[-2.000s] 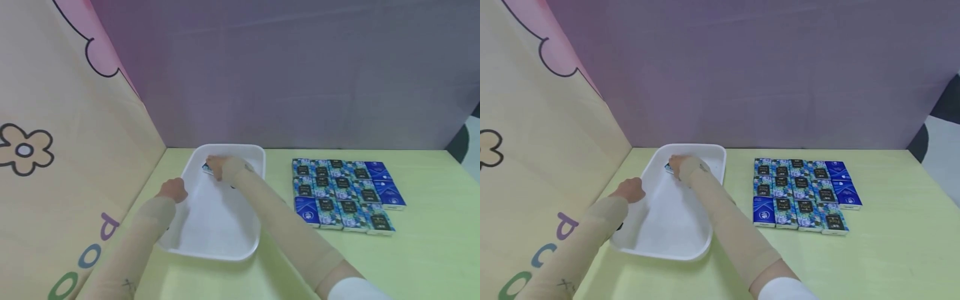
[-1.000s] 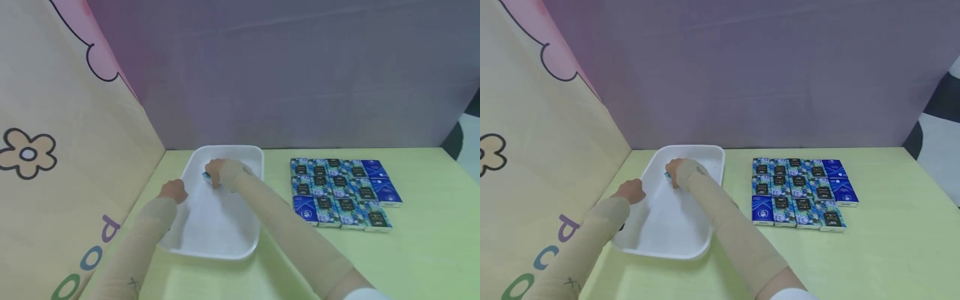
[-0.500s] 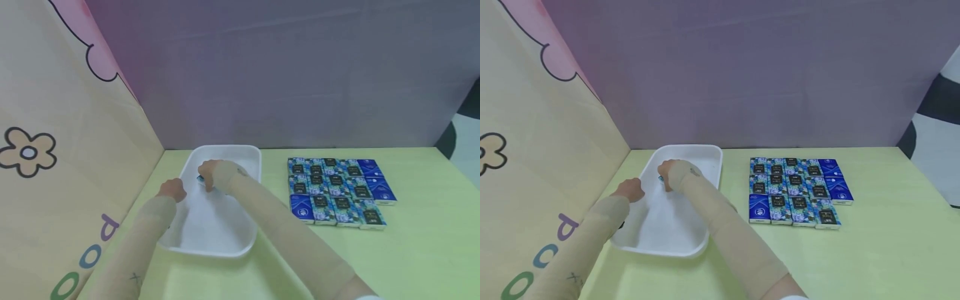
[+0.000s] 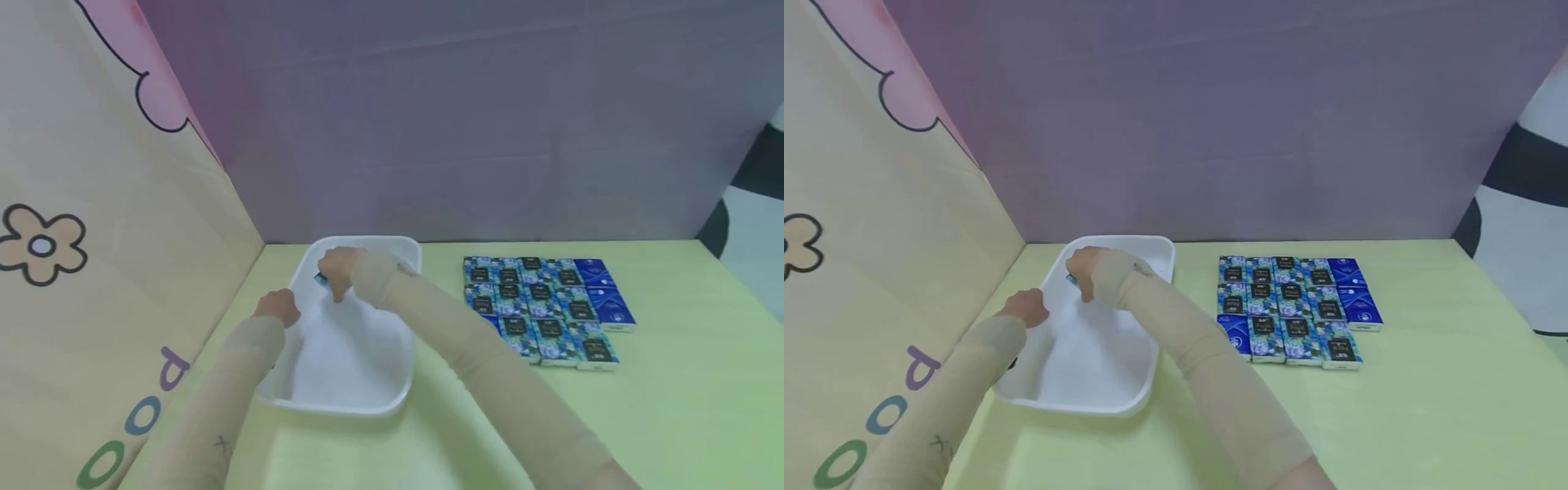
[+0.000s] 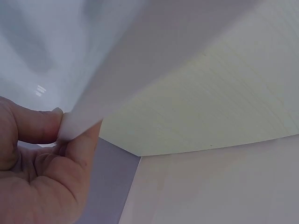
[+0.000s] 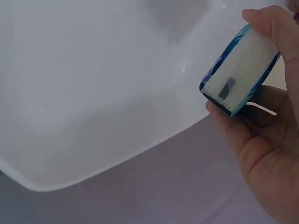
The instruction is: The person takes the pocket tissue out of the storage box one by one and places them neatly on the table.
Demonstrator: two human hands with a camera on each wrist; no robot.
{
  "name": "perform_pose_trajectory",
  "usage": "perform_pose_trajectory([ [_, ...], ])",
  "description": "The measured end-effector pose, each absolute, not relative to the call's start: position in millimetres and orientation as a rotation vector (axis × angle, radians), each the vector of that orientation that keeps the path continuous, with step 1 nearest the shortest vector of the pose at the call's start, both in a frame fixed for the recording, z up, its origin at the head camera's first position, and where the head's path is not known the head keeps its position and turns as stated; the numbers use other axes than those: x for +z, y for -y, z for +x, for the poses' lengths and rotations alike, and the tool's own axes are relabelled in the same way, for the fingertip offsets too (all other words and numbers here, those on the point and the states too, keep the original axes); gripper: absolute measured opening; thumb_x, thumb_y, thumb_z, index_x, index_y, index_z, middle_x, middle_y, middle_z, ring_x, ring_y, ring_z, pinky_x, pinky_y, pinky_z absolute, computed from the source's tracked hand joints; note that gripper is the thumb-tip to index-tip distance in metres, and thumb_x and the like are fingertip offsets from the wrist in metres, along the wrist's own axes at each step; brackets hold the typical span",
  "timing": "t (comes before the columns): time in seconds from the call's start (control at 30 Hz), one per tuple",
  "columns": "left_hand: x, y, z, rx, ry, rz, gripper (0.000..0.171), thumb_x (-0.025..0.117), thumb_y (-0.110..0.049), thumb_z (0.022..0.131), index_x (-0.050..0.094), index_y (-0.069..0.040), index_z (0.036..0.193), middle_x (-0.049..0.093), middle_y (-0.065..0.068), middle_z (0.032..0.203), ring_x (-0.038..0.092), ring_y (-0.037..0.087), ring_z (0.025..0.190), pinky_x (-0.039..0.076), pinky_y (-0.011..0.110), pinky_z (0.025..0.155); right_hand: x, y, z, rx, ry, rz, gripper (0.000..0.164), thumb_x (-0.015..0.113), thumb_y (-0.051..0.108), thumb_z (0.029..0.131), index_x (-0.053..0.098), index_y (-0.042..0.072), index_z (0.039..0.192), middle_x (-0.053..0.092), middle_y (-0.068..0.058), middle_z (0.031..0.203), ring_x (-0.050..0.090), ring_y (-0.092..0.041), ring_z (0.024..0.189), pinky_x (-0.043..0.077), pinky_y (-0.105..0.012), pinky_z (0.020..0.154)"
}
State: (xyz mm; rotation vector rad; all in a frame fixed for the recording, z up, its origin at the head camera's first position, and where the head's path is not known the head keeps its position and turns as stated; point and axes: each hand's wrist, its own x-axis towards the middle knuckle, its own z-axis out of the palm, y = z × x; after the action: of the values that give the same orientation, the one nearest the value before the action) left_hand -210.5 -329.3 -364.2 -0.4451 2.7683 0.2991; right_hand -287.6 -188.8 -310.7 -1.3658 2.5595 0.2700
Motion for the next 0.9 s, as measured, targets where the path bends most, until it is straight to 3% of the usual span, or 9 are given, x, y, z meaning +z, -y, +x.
perform_pose_trajectory([
  [0.33, -368, 344, -216, 0.273, -2.777, -0.413, 0.025, 0.049, -0.011, 0.085, 0.056, 0.008, 0.1, 0.061, 0.017, 0.081, 0.059, 0.026, 0.072, 0.052, 0.036, 0.066, -284, 174, -288, 0.266, -2.577, -1.423, 0.05, 0.071, 0.038, 0.074, 0.055, 0.011, 0.113, 0.058, -0.001, 0.104, 0.054, -0.013, 0.09, 0.047, -0.025, 0.083],
  [0.73, -366, 351, -215, 0.256, -2.851, -0.27, 0.021, 0.048, -0.009, 0.082, 0.057, 0.009, 0.088, 0.06, 0.018, 0.075, 0.058, 0.029, 0.068, 0.052, 0.042, 0.066, -271, 130, -299, 0.112, -2.653, -1.288, 0.04, 0.072, 0.038, 0.072, 0.058, 0.01, 0.099, 0.057, 0.0, 0.094, 0.051, -0.013, 0.081, 0.046, -0.026, 0.071],
  [0.9, -372, 353, -216, 0.23, -2.871, -0.244, 0.022, 0.049, -0.01, 0.081, 0.058, 0.009, 0.087, 0.061, 0.02, 0.076, 0.06, 0.032, 0.071, 0.052, 0.044, 0.069, -269, 112, -296, 0.158, -2.672, -1.243, 0.061, 0.069, 0.041, 0.074, 0.051, 0.009, 0.123, 0.054, -0.004, 0.117, 0.051, -0.017, 0.1, 0.045, -0.03, 0.088],
])
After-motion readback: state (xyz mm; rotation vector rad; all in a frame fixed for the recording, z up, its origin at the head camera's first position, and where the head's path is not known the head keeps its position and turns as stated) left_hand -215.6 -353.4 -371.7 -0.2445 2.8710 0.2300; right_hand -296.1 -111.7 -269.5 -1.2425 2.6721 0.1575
